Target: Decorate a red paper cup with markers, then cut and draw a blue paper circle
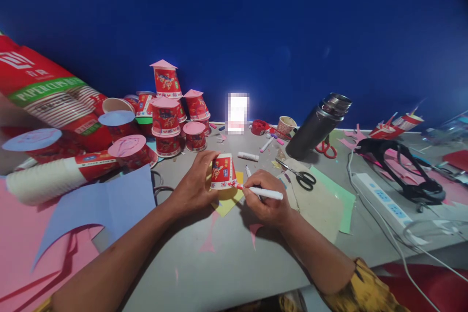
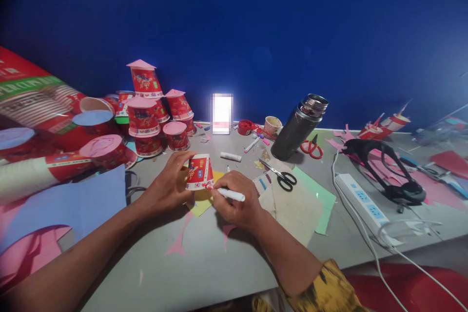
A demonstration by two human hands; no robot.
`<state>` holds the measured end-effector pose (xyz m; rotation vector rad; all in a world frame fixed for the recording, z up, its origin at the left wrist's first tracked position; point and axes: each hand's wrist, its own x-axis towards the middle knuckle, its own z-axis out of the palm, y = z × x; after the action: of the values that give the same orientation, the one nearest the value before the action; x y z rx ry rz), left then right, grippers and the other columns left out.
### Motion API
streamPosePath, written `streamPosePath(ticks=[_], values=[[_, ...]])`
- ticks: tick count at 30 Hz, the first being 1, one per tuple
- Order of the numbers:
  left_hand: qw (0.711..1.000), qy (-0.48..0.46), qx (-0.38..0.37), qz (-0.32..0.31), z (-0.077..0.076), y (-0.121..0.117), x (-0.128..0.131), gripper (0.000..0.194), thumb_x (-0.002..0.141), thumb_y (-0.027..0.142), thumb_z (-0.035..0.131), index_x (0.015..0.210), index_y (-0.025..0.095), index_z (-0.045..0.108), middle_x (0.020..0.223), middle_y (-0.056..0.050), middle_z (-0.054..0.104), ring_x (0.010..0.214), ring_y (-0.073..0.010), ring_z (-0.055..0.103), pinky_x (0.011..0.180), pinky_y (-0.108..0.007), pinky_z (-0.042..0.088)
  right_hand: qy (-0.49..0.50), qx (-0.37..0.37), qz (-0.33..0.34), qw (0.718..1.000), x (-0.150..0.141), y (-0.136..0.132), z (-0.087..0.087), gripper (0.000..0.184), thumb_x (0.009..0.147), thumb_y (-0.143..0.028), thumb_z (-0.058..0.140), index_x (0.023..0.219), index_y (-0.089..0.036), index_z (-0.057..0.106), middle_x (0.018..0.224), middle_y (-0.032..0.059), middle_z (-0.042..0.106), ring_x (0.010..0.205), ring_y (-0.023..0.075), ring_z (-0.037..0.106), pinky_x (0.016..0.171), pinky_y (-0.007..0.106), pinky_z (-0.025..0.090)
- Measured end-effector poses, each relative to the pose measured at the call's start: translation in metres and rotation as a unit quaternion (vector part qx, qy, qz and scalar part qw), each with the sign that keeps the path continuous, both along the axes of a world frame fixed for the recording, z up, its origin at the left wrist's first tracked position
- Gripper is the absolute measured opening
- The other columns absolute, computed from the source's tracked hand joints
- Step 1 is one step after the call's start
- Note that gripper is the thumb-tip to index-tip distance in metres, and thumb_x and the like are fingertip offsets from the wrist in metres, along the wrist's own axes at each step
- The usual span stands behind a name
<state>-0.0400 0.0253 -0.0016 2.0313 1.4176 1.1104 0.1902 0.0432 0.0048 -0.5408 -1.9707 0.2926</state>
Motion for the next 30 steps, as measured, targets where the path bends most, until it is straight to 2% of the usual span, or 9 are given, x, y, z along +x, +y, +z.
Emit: streamPosePath(ticks=[14,20,24,30], values=[[1.0,-0.011,0.019,-0.007,-0.0022,-0.0002,-0.0006,0.076,0.076,0.015,0.074,0.144,0.03,0.045,0.146,-0.014,0.05,0.139,-0.0343,0.054,0.114,-0.059,0.053,-0.021,0.0,-0.005,1.0,-0.0002,-0.0006,0.0007,0.008,0.094,-0.018,0.062,0.088,-0.023,0.063,0.074,0.0013,0.07,0.065,0.0166,0.063,0.06,0.029,0.047],[1.0,-0.007,0.017,-0.007,-0.0011,-0.0007,-0.0005,0.071,0.077,0.017,0.072,0.143,0.026,0.046,0.145,-0.016,0.05,0.137,-0.0342,0.056,0.113,-0.059,0.053,-0.005,0.0,-0.017,1.0,0.0002,0.0002,-0.0004,0.009,0.093,-0.016,0.062,0.088,-0.023,0.064,0.075,0.0018,0.07,0.066,0.0171,0.064,0.062,0.029,0.048],[1.0,-0.01,0.009,-0.01,-0.0019,0.0002,-0.0004,0.072,0.079,0.021,0.072,0.145,0.026,0.043,0.146,-0.016,0.048,0.139,-0.0336,0.054,0.115,-0.057,0.052,-0.015,0.003,-0.012,1.0,-0.0002,0.0006,-0.0011,0.009,0.094,-0.017,0.063,0.088,-0.023,0.064,0.074,0.0016,0.071,0.065,0.0172,0.065,0.061,0.029,0.048],[1.0,0.012,0.016,-0.009,-0.0017,0.0002,-0.0026,0.073,0.076,0.02,0.072,0.144,0.025,0.044,0.145,-0.014,0.048,0.141,-0.0343,0.05,0.12,-0.059,0.046,0.02,-0.004,-0.016,1.0,0.0002,-0.0003,0.0025,0.009,0.093,-0.015,0.065,0.09,-0.023,0.065,0.076,0.0019,0.071,0.067,0.0172,0.066,0.063,0.029,0.05]])
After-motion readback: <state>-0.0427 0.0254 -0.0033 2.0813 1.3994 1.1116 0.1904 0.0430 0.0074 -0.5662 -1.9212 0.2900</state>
